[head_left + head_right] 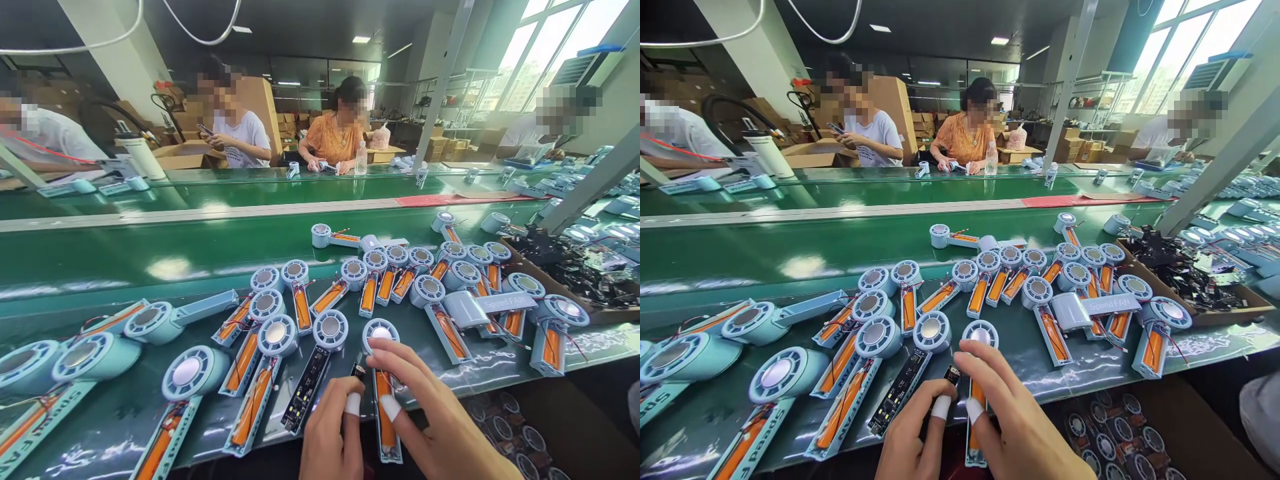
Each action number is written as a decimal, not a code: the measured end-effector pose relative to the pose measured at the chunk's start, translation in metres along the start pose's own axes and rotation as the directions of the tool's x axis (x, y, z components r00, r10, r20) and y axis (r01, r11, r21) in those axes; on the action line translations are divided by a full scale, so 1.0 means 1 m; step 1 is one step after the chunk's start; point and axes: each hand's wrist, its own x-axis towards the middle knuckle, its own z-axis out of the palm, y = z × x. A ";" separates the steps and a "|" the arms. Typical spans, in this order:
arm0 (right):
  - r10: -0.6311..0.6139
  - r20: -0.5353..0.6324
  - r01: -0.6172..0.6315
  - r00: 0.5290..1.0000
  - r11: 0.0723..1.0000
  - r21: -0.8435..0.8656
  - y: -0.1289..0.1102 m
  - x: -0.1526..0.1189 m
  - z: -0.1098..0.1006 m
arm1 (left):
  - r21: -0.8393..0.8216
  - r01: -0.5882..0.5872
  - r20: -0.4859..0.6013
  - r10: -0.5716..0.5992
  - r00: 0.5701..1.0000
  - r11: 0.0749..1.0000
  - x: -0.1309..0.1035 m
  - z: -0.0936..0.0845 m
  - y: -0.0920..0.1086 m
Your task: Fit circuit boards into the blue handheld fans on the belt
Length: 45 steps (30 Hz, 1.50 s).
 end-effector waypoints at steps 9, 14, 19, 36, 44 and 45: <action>0.228 -0.144 -0.242 0.963 0.966 -0.092 0.015 -0.014 -0.014 | -0.008 0.046 -0.034 -0.046 0.998 0.999 0.000 -0.002 0.004; 0.106 -0.145 -0.108 0.984 0.994 -0.007 0.007 -0.003 -0.007 | -0.007 0.015 -0.010 -0.015 1.000 1.000 -0.001 0.001 0.003; -0.014 -0.069 0.019 0.998 0.997 0.078 0.004 0.004 0.005 | -0.014 0.004 -0.006 -0.004 1.000 1.000 -0.004 0.000 0.002; -0.031 -0.037 0.028 0.999 0.996 -0.081 0.011 0.001 0.010 | -0.143 0.223 0.076 -0.214 0.974 0.964 -0.005 0.001 -0.005; 0.008 0.063 0.008 0.998 0.968 -0.249 0.006 0.009 0.004 | -0.091 0.131 0.011 -0.130 0.991 0.987 -0.010 0.006 -0.019; -0.012 0.059 0.028 0.998 0.960 -0.278 0.004 0.009 0.005 | -0.063 0.083 -0.014 -0.084 0.996 0.995 -0.011 0.007 -0.021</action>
